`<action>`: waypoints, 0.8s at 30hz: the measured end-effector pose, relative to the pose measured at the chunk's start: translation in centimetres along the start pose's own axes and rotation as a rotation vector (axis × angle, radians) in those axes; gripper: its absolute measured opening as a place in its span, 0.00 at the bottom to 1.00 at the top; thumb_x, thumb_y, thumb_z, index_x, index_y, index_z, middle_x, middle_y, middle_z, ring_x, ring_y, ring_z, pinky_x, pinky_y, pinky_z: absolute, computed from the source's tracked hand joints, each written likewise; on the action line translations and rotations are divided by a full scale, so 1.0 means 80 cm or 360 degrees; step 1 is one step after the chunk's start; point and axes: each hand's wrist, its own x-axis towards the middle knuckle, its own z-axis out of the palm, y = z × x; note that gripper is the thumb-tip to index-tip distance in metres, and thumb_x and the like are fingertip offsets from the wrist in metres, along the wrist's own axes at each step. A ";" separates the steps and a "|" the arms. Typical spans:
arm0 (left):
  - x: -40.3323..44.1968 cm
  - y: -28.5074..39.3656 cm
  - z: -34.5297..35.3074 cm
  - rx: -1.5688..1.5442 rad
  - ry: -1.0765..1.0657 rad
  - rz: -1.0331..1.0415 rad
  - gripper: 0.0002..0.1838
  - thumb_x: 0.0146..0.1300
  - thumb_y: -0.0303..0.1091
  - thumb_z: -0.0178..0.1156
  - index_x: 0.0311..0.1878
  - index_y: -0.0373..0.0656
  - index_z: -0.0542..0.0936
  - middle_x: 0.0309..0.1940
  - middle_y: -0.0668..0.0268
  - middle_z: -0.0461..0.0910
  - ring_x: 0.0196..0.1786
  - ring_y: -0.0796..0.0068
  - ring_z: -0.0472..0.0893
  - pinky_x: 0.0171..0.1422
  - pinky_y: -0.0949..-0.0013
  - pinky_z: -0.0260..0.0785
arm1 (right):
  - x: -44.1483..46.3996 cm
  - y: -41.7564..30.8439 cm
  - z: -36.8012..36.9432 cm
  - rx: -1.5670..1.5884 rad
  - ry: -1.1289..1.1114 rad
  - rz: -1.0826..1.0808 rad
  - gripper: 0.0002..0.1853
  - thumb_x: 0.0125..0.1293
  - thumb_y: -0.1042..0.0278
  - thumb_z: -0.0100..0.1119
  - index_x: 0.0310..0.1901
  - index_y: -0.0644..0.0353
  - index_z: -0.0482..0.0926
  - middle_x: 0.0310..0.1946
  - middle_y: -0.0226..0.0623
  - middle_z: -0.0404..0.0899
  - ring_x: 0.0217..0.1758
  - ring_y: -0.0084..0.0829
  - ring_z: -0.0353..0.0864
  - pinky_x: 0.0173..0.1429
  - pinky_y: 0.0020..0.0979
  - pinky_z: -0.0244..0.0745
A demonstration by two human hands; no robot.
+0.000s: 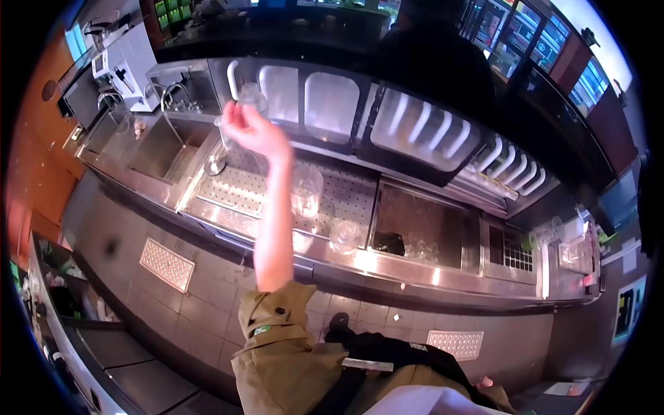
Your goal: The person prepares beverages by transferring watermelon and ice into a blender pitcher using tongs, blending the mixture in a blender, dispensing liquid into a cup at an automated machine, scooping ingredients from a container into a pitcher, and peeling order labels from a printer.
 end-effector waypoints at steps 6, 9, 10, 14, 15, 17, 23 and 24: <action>-0.231 0.168 -0.013 -0.0877 -0.0774 0.0402 0.20 0.51 0.21 0.49 0.50 0.35 0.62 0.50 0.50 0.60 0.52 0.59 0.66 0.56 0.62 0.64 | -0.063 0.104 -0.054 -0.0191 0.0052 0.0008 0.04 0.55 0.69 0.52 0.27 0.59 0.72 0.16 0.35 0.70 0.13 0.30 0.68 0.16 0.29 0.65; -0.307 0.208 -0.017 -0.1133 -0.0990 0.0373 0.21 0.50 0.23 0.48 0.51 0.40 0.60 0.48 0.51 0.60 0.47 0.61 0.67 0.51 0.64 0.66 | -0.084 0.133 -0.046 -0.0120 0.0053 0.0085 0.04 0.55 0.69 0.51 0.27 0.59 0.72 0.16 0.35 0.70 0.13 0.30 0.69 0.16 0.30 0.66; -0.332 0.223 -0.014 -0.1179 -0.1071 0.0317 0.21 0.50 0.22 0.48 0.51 0.41 0.60 0.48 0.51 0.60 0.46 0.61 0.68 0.50 0.64 0.66 | -0.083 0.140 -0.047 -0.0084 0.0056 0.0110 0.04 0.55 0.69 0.51 0.27 0.59 0.72 0.16 0.35 0.70 0.13 0.30 0.69 0.16 0.30 0.66; -0.441 0.298 0.007 -0.1329 -0.1517 0.0167 0.20 0.50 0.21 0.45 0.49 0.38 0.64 0.48 0.52 0.63 0.39 0.68 0.71 0.51 0.65 0.64 | -0.058 0.199 -0.020 0.0127 0.0021 0.0229 0.04 0.55 0.69 0.51 0.27 0.60 0.72 0.16 0.36 0.70 0.13 0.30 0.69 0.16 0.30 0.67; -0.475 0.315 0.011 -0.1360 -0.1626 0.0122 0.19 0.50 0.20 0.45 0.49 0.37 0.65 0.48 0.52 0.63 0.38 0.68 0.72 0.51 0.65 0.64 | -0.044 0.223 -0.011 0.0175 0.0002 0.0263 0.04 0.55 0.69 0.51 0.27 0.60 0.72 0.16 0.36 0.71 0.13 0.30 0.69 0.16 0.30 0.67; -0.559 0.346 0.021 -0.1394 -0.1812 0.0006 0.18 0.50 0.18 0.46 0.47 0.35 0.67 0.48 0.53 0.64 0.37 0.70 0.73 0.50 0.66 0.65 | -0.034 0.264 0.010 0.0274 -0.0070 0.0372 0.04 0.55 0.70 0.51 0.27 0.60 0.72 0.17 0.36 0.71 0.13 0.30 0.70 0.17 0.30 0.67; -0.871 0.417 0.034 -0.1209 -0.2420 -0.0269 0.11 0.51 0.20 0.51 0.40 0.34 0.72 0.45 0.56 0.66 0.39 0.70 0.73 0.44 0.72 0.68 | 0.040 0.427 0.037 0.0573 -0.0274 0.0793 0.04 0.55 0.70 0.50 0.28 0.60 0.72 0.17 0.37 0.71 0.14 0.31 0.70 0.17 0.31 0.68; -0.918 0.447 0.023 -0.1191 -0.2554 -0.0337 0.11 0.51 0.20 0.52 0.40 0.35 0.72 0.45 0.56 0.67 0.41 0.69 0.73 0.44 0.71 0.68 | 0.037 0.454 0.031 0.0627 -0.0285 0.0898 0.04 0.55 0.70 0.50 0.28 0.60 0.72 0.17 0.37 0.71 0.14 0.31 0.71 0.17 0.31 0.68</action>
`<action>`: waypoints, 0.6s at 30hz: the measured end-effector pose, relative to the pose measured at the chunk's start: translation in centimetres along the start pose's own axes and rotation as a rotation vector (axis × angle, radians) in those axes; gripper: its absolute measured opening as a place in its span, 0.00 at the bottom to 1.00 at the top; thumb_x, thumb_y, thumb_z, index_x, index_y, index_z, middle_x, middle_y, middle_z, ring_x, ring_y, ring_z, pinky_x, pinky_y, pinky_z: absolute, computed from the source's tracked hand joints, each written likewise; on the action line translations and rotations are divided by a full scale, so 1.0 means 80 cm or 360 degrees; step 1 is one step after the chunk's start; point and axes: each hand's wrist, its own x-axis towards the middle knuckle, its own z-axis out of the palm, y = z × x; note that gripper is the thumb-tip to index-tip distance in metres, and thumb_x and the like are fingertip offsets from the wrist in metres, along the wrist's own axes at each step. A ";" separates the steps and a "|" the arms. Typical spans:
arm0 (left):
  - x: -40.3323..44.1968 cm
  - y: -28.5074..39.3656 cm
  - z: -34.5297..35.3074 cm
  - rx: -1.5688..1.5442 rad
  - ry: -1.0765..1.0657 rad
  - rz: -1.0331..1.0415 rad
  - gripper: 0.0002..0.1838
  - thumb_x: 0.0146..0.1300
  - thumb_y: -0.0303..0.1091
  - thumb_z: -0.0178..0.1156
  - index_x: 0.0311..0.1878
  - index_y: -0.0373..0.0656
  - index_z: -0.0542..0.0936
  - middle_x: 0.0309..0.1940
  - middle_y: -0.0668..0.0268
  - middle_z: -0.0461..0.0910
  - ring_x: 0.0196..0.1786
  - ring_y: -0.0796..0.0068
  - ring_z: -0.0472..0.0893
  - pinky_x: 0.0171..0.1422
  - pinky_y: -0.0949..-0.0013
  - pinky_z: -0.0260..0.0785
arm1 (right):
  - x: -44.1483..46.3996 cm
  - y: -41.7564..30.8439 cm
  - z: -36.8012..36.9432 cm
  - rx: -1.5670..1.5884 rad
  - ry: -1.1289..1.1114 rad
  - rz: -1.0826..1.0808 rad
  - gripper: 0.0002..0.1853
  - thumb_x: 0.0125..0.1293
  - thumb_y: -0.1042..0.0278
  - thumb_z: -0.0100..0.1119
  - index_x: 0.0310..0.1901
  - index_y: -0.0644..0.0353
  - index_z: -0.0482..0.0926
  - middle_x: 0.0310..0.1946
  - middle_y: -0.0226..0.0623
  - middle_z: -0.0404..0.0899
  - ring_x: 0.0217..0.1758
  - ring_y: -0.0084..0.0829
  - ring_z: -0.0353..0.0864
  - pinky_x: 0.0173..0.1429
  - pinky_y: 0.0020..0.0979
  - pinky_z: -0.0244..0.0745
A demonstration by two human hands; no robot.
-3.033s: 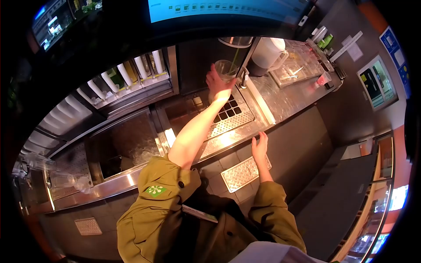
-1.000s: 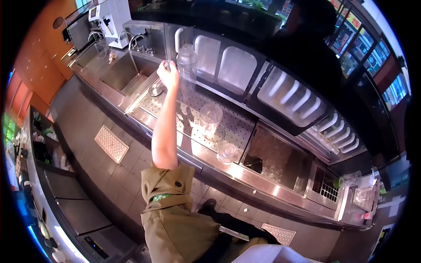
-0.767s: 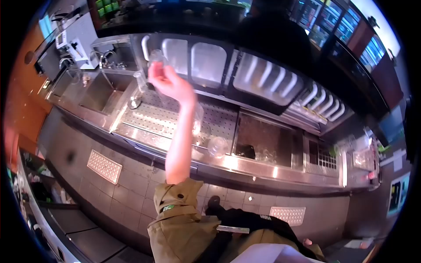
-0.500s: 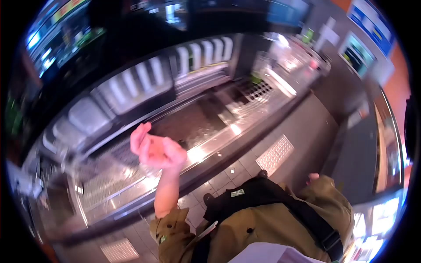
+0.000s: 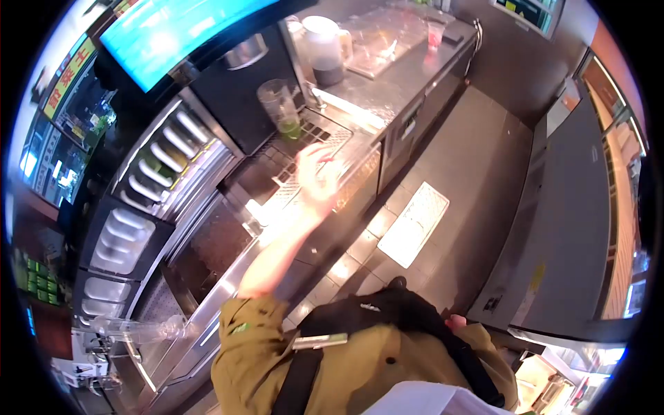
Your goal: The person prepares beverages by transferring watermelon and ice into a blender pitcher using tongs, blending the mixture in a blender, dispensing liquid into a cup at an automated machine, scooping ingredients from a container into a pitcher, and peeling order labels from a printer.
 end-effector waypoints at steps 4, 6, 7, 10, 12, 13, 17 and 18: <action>0.010 0.013 0.190 -0.0257 -0.0677 0.0164 0.17 0.47 0.24 0.58 0.44 0.39 0.73 0.41 0.56 0.71 0.43 0.64 0.73 0.46 0.65 0.67 | 0.036 0.037 -0.079 0.0153 0.0068 0.0249 0.05 0.55 0.70 0.49 0.28 0.60 0.73 0.17 0.37 0.72 0.14 0.31 0.71 0.18 0.31 0.69; 0.028 0.010 0.257 -0.0073 -0.1049 0.0448 0.19 0.48 0.27 0.58 0.47 0.41 0.72 0.44 0.60 0.71 0.43 0.63 0.73 0.46 0.64 0.67 | 0.062 0.030 -0.122 0.0220 0.0120 0.0277 0.05 0.55 0.70 0.49 0.28 0.60 0.73 0.17 0.37 0.72 0.14 0.31 0.71 0.18 0.31 0.69; 0.032 -0.007 0.289 -0.0078 -0.1146 0.0431 0.19 0.49 0.27 0.58 0.48 0.42 0.73 0.45 0.58 0.71 0.44 0.64 0.75 0.47 0.64 0.68 | 0.080 0.014 -0.143 0.0256 0.0154 0.0260 0.05 0.56 0.70 0.49 0.28 0.60 0.73 0.18 0.37 0.72 0.14 0.31 0.71 0.18 0.31 0.69; 0.036 -0.071 0.379 -0.0291 -0.1236 -0.0312 0.19 0.52 0.27 0.57 0.50 0.40 0.71 0.44 0.60 0.72 0.38 0.72 0.75 0.46 0.72 0.67 | 0.164 -0.066 -0.198 0.0336 0.0223 0.0102 0.05 0.56 0.70 0.49 0.28 0.61 0.73 0.18 0.38 0.72 0.14 0.32 0.72 0.18 0.32 0.70; 0.036 -0.146 0.446 -0.0410 -0.1065 -0.0688 0.18 0.53 0.28 0.57 0.49 0.39 0.71 0.41 0.61 0.72 0.34 0.75 0.75 0.39 0.74 0.68 | 0.243 -0.142 -0.228 0.0375 0.0252 -0.0094 0.05 0.56 0.70 0.49 0.28 0.61 0.73 0.18 0.38 0.72 0.14 0.32 0.72 0.19 0.32 0.70; 0.033 -0.189 0.483 -0.0431 -0.0918 -0.0820 0.15 0.54 0.27 0.55 0.47 0.39 0.73 0.38 0.62 0.74 0.33 0.78 0.74 0.40 0.76 0.67 | 0.294 -0.182 -0.242 0.0380 0.0259 -0.0233 0.05 0.56 0.70 0.49 0.28 0.61 0.73 0.18 0.38 0.72 0.15 0.32 0.72 0.19 0.32 0.70; 0.074 -0.331 0.646 -0.0515 -0.0745 -0.1121 0.14 0.56 0.27 0.55 0.46 0.38 0.73 0.35 0.63 0.76 0.37 0.79 0.74 0.42 0.75 0.67 | 0.393 -0.446 -0.322 0.0622 0.0204 -0.0464 0.06 0.57 0.71 0.47 0.28 0.62 0.73 0.18 0.36 0.72 0.14 0.29 0.72 0.19 0.29 0.69; 0.093 -0.367 0.695 -0.0531 -0.0723 -0.1135 0.14 0.56 0.27 0.55 0.46 0.38 0.74 0.35 0.63 0.76 0.37 0.79 0.75 0.43 0.75 0.67 | 0.372 -0.542 -0.355 0.0914 0.0137 -0.0288 0.07 0.57 0.71 0.46 0.27 0.62 0.73 0.17 0.36 0.72 0.15 0.27 0.72 0.18 0.28 0.69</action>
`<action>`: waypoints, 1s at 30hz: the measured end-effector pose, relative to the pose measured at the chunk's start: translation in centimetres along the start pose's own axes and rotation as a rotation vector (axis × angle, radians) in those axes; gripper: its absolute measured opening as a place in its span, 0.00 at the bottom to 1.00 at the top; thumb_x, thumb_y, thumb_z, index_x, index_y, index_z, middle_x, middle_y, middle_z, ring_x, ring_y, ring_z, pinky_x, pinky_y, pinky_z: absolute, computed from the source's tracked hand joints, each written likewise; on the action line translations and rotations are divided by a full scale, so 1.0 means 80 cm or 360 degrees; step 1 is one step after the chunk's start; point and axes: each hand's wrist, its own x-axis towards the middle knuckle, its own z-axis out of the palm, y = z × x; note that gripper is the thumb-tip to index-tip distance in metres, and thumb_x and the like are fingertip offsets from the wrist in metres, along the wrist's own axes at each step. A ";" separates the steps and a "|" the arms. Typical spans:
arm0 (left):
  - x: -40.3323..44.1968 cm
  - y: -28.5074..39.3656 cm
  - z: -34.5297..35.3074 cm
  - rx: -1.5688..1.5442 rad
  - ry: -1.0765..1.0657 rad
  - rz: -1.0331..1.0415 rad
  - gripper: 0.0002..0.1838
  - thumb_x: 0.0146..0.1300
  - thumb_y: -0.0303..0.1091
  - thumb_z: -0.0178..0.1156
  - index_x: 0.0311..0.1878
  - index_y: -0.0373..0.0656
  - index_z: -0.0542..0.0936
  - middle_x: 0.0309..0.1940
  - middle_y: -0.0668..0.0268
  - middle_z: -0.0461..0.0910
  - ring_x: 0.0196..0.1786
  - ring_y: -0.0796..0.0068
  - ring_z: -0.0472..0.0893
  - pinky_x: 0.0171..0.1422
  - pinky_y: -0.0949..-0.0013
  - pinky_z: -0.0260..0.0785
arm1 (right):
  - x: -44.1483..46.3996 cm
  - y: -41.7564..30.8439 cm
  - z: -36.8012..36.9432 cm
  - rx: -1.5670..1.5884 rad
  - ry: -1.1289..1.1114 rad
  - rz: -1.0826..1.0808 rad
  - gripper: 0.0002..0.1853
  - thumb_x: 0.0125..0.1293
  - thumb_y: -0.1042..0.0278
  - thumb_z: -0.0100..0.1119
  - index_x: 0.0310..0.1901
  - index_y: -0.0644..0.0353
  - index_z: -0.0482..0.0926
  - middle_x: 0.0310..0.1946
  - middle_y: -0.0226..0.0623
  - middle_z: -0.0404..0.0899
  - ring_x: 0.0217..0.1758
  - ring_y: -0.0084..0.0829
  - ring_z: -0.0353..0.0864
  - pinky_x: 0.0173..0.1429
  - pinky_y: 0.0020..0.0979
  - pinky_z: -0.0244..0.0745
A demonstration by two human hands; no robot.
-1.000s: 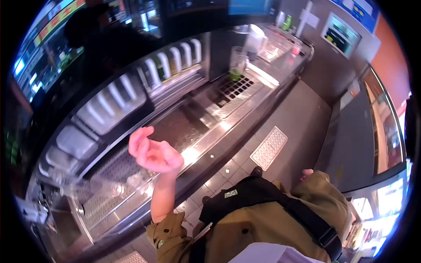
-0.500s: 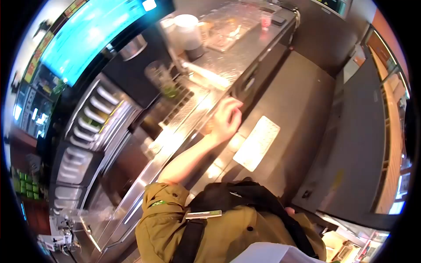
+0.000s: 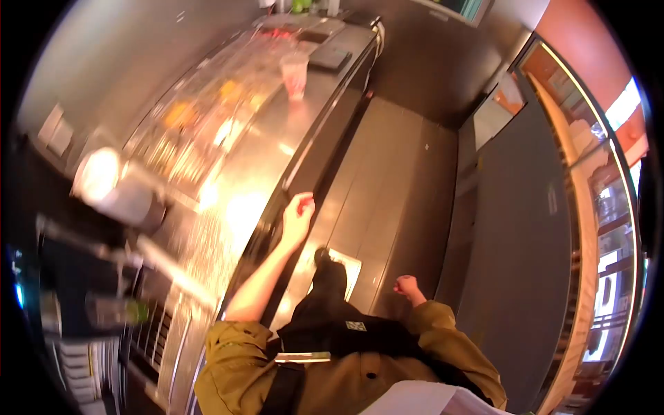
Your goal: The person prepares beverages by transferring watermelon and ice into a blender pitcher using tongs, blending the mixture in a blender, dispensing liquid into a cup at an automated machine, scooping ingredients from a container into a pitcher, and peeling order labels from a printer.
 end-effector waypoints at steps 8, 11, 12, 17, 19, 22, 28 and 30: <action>0.328 -0.008 0.172 -0.0550 0.0132 -0.0713 0.14 0.56 0.29 0.53 0.46 0.37 0.72 0.31 0.68 0.75 0.35 0.80 0.74 0.39 0.79 0.65 | 0.199 -0.436 -0.025 -0.0310 0.0180 -0.1004 0.07 0.56 0.72 0.47 0.30 0.64 0.75 0.16 0.33 0.73 0.18 0.24 0.73 0.25 0.25 0.70; 0.417 -0.090 0.205 -0.1216 0.0242 -0.1072 0.16 0.57 0.34 0.54 0.48 0.42 0.71 0.34 0.66 0.74 0.40 0.73 0.74 0.44 0.70 0.66 | 0.270 -0.518 -0.032 -0.0178 0.0053 -0.0803 0.08 0.56 0.71 0.48 0.28 0.65 0.75 0.17 0.34 0.74 0.20 0.24 0.74 0.25 0.26 0.70; 0.438 -0.114 0.216 -0.1427 0.0512 -0.1220 0.15 0.56 0.34 0.54 0.47 0.42 0.71 0.35 0.66 0.74 0.41 0.71 0.73 0.46 0.68 0.65 | 0.299 -0.544 -0.031 -0.0355 -0.0031 -0.0671 0.09 0.56 0.71 0.48 0.27 0.66 0.75 0.17 0.35 0.74 0.21 0.24 0.75 0.26 0.26 0.71; 0.532 -0.215 0.259 -0.2160 0.1382 -0.1197 0.15 0.51 0.24 0.49 0.41 0.55 0.72 0.34 0.72 0.72 0.41 0.75 0.69 0.51 0.67 0.59 | 0.481 -0.696 0.045 -0.1384 -0.0386 -0.0919 0.14 0.52 0.62 0.48 0.29 0.65 0.77 0.30 0.54 0.75 0.36 0.53 0.75 0.40 0.42 0.71; 0.563 -0.209 0.279 -0.2276 0.1632 -0.0906 0.16 0.47 0.22 0.49 0.40 0.50 0.72 0.38 0.70 0.73 0.41 0.73 0.71 0.54 0.65 0.57 | 0.503 -0.788 0.083 -0.1460 -0.0593 -0.1233 0.14 0.53 0.63 0.47 0.30 0.65 0.77 0.30 0.52 0.76 0.35 0.50 0.76 0.41 0.42 0.71; 0.603 -0.208 0.301 -0.2169 0.1801 -0.0542 0.19 0.42 0.21 0.48 0.42 0.47 0.71 0.42 0.69 0.73 0.49 0.70 0.71 0.56 0.62 0.56 | 0.512 -0.889 0.101 -0.1434 -0.0946 -0.1403 0.11 0.54 0.67 0.47 0.31 0.65 0.76 0.26 0.51 0.77 0.31 0.45 0.78 0.37 0.40 0.72; 0.592 -0.218 0.357 -0.2106 0.2121 -0.0265 0.16 0.46 0.26 0.50 0.41 0.47 0.67 0.40 0.67 0.71 0.47 0.69 0.71 0.54 0.57 0.59 | 0.646 -0.893 0.054 -0.1491 -0.1055 -0.1108 0.11 0.53 0.68 0.46 0.27 0.66 0.77 0.21 0.43 0.78 0.25 0.36 0.79 0.34 0.35 0.74; 0.583 -0.160 0.410 -0.1875 0.2395 -0.0372 0.16 0.54 0.35 0.52 0.45 0.45 0.62 0.44 0.66 0.67 0.47 0.68 0.67 0.53 0.55 0.59 | 0.683 -0.867 0.035 -0.1937 -0.1078 -0.0998 0.11 0.54 0.68 0.47 0.29 0.65 0.77 0.21 0.41 0.78 0.24 0.34 0.79 0.34 0.33 0.74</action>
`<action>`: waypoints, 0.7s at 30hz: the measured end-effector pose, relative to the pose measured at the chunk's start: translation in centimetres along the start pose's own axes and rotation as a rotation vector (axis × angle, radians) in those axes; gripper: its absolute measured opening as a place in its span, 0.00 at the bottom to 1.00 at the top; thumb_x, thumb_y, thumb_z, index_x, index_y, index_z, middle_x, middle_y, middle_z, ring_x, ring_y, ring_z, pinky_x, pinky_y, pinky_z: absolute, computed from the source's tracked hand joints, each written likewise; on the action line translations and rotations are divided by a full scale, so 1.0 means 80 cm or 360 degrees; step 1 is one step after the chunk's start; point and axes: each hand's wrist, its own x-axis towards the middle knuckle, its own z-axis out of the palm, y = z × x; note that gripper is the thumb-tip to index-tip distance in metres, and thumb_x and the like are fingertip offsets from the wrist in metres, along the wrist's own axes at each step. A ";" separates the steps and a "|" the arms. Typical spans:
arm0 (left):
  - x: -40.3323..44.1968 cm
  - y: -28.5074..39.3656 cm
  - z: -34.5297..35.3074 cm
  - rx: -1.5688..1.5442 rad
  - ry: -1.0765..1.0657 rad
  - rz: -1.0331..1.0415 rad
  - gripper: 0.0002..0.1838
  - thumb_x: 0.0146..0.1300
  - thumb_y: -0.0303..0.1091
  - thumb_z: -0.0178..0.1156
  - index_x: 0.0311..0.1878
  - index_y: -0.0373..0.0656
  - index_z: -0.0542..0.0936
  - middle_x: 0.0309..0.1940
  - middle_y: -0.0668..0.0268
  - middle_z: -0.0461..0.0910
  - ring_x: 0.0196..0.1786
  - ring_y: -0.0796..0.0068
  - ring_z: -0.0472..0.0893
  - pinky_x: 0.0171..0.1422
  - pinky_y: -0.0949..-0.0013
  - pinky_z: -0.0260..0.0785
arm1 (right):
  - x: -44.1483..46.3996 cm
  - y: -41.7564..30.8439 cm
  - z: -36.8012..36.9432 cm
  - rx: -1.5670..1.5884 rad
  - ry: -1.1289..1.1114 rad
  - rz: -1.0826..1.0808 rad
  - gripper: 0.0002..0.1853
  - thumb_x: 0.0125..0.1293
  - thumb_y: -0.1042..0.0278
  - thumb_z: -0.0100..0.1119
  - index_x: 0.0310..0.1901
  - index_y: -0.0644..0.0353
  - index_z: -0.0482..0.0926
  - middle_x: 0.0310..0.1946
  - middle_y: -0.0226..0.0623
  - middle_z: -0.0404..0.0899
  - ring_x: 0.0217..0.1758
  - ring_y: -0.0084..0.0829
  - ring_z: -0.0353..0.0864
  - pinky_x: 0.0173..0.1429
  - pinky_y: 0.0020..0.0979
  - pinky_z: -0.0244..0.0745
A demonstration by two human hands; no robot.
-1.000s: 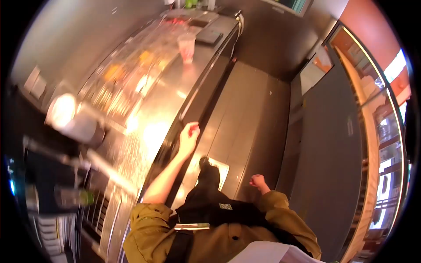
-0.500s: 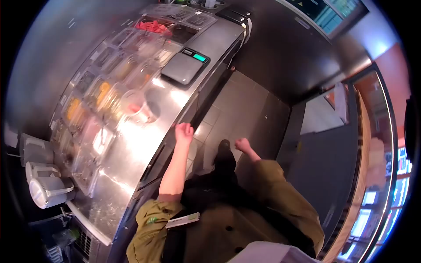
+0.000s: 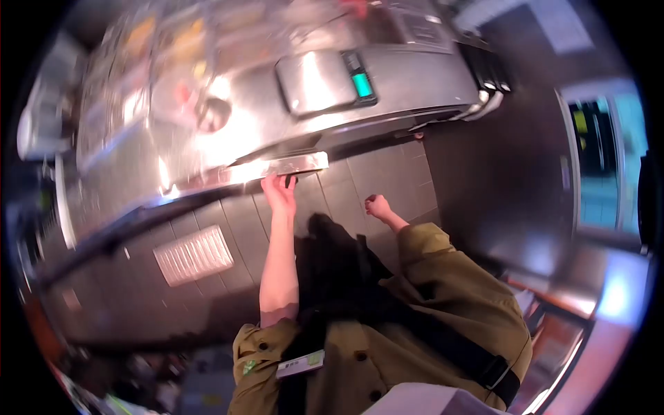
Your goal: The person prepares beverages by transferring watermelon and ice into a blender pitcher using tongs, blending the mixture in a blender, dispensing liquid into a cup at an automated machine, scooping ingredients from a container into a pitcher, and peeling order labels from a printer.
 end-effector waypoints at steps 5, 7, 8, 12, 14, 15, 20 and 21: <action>-0.125 0.030 -0.143 0.0724 0.0277 0.0057 0.24 0.60 0.48 0.53 0.54 0.43 0.63 0.44 0.67 0.68 0.46 0.76 0.65 0.51 0.66 0.59 | 0.000 0.008 0.059 -0.0584 -0.0386 -0.0506 0.10 0.56 0.71 0.47 0.34 0.67 0.76 0.22 0.37 0.76 0.22 0.26 0.78 0.30 0.27 0.74; -0.161 0.053 -0.201 0.1211 0.0469 0.0330 0.20 0.62 0.45 0.52 0.46 0.37 0.69 0.36 0.67 0.73 0.38 0.79 0.69 0.44 0.75 0.61 | 0.020 -0.025 0.082 -0.0594 -0.0503 -0.0449 0.09 0.56 0.72 0.47 0.34 0.67 0.75 0.23 0.37 0.76 0.22 0.26 0.78 0.29 0.27 0.73; -0.177 0.062 -0.217 0.1295 0.0583 0.0454 0.19 0.60 0.44 0.54 0.44 0.35 0.70 0.34 0.64 0.73 0.37 0.80 0.69 0.43 0.74 0.63 | 0.039 -0.034 0.090 -0.0592 -0.0575 -0.0397 0.09 0.56 0.72 0.47 0.34 0.67 0.75 0.23 0.37 0.76 0.23 0.26 0.77 0.29 0.27 0.73; -0.229 0.112 -0.272 0.1813 0.1216 0.0747 0.20 0.56 0.41 0.59 0.46 0.40 0.68 0.24 0.66 0.73 0.25 0.80 0.68 0.34 0.73 0.64 | 0.098 -0.102 0.116 0.0140 -0.0331 -0.0651 0.07 0.57 0.76 0.44 0.35 0.64 0.72 0.25 0.35 0.75 0.23 0.25 0.74 0.29 0.25 0.71; -0.233 0.126 -0.321 0.1759 0.1159 0.0957 0.21 0.55 0.39 0.60 0.48 0.41 0.67 0.21 0.70 0.70 0.23 0.84 0.63 0.28 0.77 0.59 | 0.134 -0.113 0.107 0.0647 0.0080 -0.0765 0.05 0.60 0.77 0.44 0.34 0.63 0.73 0.26 0.38 0.77 0.24 0.27 0.75 0.31 0.27 0.73; -0.235 0.141 -0.328 0.1774 0.1189 0.0894 0.21 0.55 0.36 0.60 0.50 0.41 0.67 0.19 0.72 0.68 0.22 0.86 0.61 0.26 0.79 0.56 | 0.102 -0.149 0.097 0.0909 0.0210 -0.0764 0.05 0.60 0.77 0.45 0.34 0.64 0.73 0.26 0.40 0.76 0.25 0.29 0.76 0.32 0.27 0.74; -0.240 0.172 -0.354 0.1858 0.1169 0.0877 0.24 0.54 0.33 0.60 0.54 0.42 0.66 0.14 0.75 0.63 0.20 0.87 0.58 0.25 0.82 0.51 | 0.096 -0.185 -0.042 0.1479 0.0152 -0.0518 0.07 0.61 0.71 0.44 0.37 0.65 0.68 0.37 0.43 0.75 0.39 0.37 0.76 0.43 0.32 0.74; -0.239 0.172 -0.361 0.1796 0.1114 0.0886 0.23 0.54 0.33 0.60 0.53 0.42 0.66 0.16 0.74 0.67 0.21 0.87 0.61 0.26 0.81 0.54 | 0.100 -0.194 -0.068 0.1525 -0.0044 -0.0546 0.10 0.58 0.74 0.42 0.41 0.68 0.66 0.43 0.48 0.72 0.46 0.41 0.73 0.50 0.37 0.71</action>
